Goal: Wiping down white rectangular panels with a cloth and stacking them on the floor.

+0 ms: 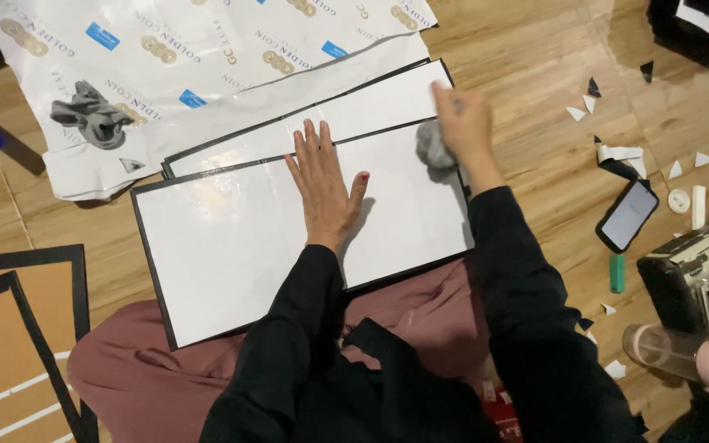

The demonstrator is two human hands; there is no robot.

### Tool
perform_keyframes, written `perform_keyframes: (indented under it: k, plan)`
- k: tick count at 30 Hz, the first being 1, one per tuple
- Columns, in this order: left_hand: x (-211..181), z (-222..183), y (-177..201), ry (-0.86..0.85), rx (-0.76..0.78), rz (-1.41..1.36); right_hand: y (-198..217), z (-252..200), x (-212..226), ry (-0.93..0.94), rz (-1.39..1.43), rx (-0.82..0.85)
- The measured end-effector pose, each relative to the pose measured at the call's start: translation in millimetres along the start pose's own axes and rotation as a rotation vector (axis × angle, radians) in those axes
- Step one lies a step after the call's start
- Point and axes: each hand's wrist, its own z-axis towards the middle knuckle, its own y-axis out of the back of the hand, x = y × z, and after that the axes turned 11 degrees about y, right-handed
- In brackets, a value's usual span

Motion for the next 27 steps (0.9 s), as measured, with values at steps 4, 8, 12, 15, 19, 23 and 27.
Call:
perform_keyframes:
  k: [4, 8, 12, 15, 19, 23, 27]
  plan:
    - [1.5, 1.0, 0.5, 0.000, -0.006, 0.004, -2.9, -10.1, 40.0, 0.112, -0.102, -0.166]
    - [-0.8, 6.0, 1.9, -0.013, -0.014, -0.009, -30.4, -13.4, 21.9, 0.220, -0.332, 0.090]
    - [-3.6, 2.2, 7.3, -0.011, -0.014, -0.023, 4.8, 13.5, -14.8, -0.106, 0.184, -0.142]
    - [-0.2, 2.3, 1.0, -0.014, -0.008, 0.007, -22.4, -31.5, 32.1, 0.085, -0.305, 0.070]
    - [3.3, -3.6, -0.1, -0.018, -0.019, -0.024, -24.2, -35.6, 1.0, 0.263, -0.459, 0.071]
    - [16.6, 6.6, -3.6, -0.011, -0.082, -0.373, 14.3, -16.6, -46.1, -0.354, 0.532, -0.097]
    - [57.9, 23.6, 29.2, -0.057, -0.051, -0.722, 95.2, -35.0, 2.4, -0.687, 1.079, -0.653]
